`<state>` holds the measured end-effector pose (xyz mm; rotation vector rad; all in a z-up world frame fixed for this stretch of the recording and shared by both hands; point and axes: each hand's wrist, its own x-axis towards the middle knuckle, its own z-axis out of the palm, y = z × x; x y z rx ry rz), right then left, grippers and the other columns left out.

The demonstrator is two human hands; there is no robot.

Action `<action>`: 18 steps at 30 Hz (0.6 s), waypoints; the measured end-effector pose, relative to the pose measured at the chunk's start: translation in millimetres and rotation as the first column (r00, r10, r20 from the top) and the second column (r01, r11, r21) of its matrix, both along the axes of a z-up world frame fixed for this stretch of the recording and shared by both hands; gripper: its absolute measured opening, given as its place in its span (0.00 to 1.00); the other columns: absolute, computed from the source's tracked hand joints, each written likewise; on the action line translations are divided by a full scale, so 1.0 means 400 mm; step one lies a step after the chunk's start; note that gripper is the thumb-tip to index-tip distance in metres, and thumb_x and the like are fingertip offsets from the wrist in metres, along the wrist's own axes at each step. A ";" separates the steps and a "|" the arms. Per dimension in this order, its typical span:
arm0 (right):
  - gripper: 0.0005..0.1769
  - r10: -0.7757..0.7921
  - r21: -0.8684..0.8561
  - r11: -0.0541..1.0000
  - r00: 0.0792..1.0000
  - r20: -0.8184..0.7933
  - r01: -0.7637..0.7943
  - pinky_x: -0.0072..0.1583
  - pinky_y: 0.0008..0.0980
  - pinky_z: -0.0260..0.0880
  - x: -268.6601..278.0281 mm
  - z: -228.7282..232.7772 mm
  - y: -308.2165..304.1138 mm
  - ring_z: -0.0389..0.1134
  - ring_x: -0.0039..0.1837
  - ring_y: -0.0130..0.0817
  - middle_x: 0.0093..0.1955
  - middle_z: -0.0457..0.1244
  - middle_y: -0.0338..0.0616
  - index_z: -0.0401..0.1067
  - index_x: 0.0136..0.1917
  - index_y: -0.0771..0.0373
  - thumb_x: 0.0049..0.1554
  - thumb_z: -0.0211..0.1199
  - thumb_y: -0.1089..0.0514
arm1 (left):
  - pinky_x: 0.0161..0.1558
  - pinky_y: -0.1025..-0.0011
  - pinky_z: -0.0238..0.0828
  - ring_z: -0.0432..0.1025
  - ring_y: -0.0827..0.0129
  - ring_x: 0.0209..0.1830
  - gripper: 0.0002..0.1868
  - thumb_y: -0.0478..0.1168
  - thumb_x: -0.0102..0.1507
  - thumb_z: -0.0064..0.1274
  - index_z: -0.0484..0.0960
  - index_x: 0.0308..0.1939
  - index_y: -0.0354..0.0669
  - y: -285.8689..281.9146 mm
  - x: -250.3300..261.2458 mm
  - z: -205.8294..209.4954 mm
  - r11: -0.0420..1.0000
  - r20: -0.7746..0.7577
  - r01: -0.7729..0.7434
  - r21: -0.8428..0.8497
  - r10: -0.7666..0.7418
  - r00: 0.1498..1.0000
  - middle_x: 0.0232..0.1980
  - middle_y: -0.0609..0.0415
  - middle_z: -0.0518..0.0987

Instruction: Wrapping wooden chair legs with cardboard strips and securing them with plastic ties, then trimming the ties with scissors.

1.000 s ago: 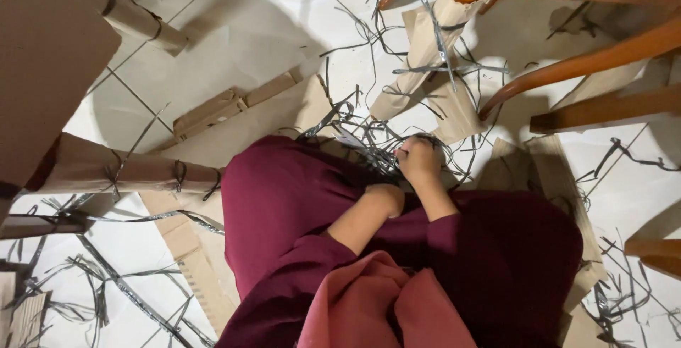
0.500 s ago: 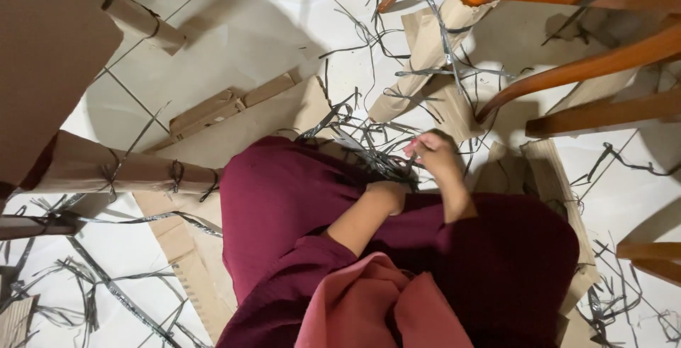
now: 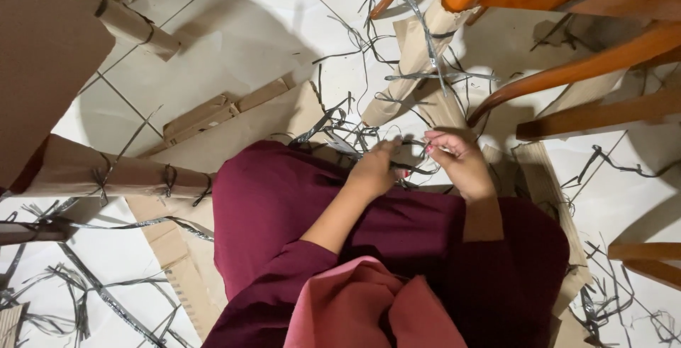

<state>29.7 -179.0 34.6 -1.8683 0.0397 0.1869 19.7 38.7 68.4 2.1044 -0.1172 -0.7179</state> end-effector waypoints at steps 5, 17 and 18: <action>0.08 0.010 -0.170 0.985 0.995 0.098 0.007 0.65 0.40 0.71 -0.011 0.009 0.021 0.71 0.63 0.37 0.61 0.70 0.43 0.79 0.50 0.61 0.57 0.72 0.60 | 0.55 0.55 0.71 0.73 0.45 0.52 0.21 0.44 0.60 0.64 0.82 0.57 0.51 -0.008 -0.010 -0.029 0.875 0.228 -0.167 -0.454 0.296 0.928 0.52 0.40 0.80; 0.09 0.243 -0.277 0.928 0.968 -0.054 -0.249 0.46 0.29 0.68 -0.005 -0.065 0.068 0.69 0.37 0.29 0.28 0.70 0.40 0.80 0.40 0.58 0.59 0.61 0.65 | 0.38 0.80 0.73 0.74 0.76 0.32 0.06 0.37 0.67 0.57 0.87 0.43 0.38 0.020 0.055 -0.053 0.425 -0.029 -0.505 -0.751 0.743 0.668 0.31 0.50 0.85; 0.09 0.228 -0.327 0.906 0.961 -0.157 -0.269 0.45 0.29 0.69 0.007 -0.119 0.052 0.71 0.37 0.31 0.29 0.70 0.43 0.79 0.42 0.60 0.61 0.59 0.65 | 0.36 0.82 0.75 0.79 0.74 0.35 0.09 0.38 0.69 0.54 0.85 0.44 0.34 0.022 0.067 -0.078 0.345 -0.126 -0.566 -0.749 0.764 0.633 0.34 0.49 0.85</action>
